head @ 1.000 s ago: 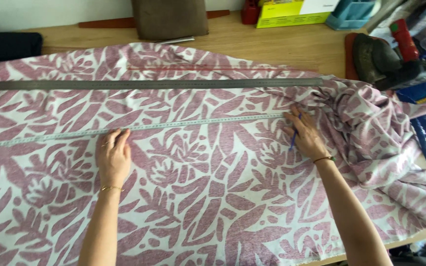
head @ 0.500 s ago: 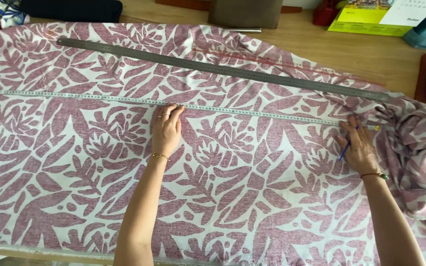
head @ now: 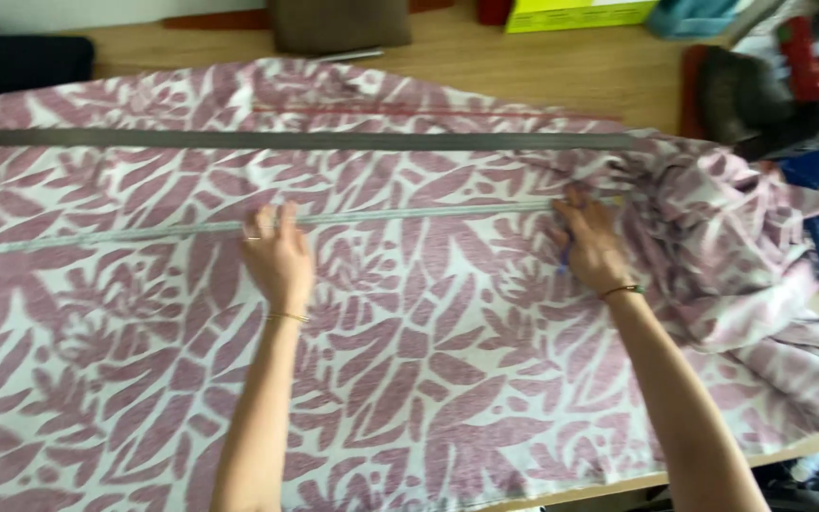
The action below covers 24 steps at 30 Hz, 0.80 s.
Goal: The person is measuring and marking a large piece of patterned fabric on a workbench using rulers, a measuring tape, and a pen.
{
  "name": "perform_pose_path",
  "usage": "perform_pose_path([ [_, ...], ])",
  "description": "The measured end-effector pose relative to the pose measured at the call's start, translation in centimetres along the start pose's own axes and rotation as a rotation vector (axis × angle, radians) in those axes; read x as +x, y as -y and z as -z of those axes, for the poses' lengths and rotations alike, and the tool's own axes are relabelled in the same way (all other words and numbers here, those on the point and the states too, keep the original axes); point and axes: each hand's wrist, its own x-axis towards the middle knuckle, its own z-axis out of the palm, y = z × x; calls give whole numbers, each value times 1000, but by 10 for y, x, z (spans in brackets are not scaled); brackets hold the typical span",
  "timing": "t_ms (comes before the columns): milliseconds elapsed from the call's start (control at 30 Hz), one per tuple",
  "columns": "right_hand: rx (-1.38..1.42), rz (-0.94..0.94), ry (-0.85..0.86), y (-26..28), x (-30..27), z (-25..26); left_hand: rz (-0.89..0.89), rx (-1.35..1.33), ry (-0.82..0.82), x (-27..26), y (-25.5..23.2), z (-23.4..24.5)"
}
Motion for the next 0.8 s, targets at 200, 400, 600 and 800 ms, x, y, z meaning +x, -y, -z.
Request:
perform_pose_path([
  [200, 27, -18, -6, 3, 0, 1, -283, -588, 311, -30, -228, -38],
  [400, 21, -45, 4, -8, -5, -9, -369, -586, 244, -42, -325, -85],
  [600, 71, -55, -4, -5, -4, -4, -301, -534, 272, -41, -323, -84],
  [800, 124, -39, -39, -6, -4, 14, -296, -538, 330, -43, -321, -88],
])
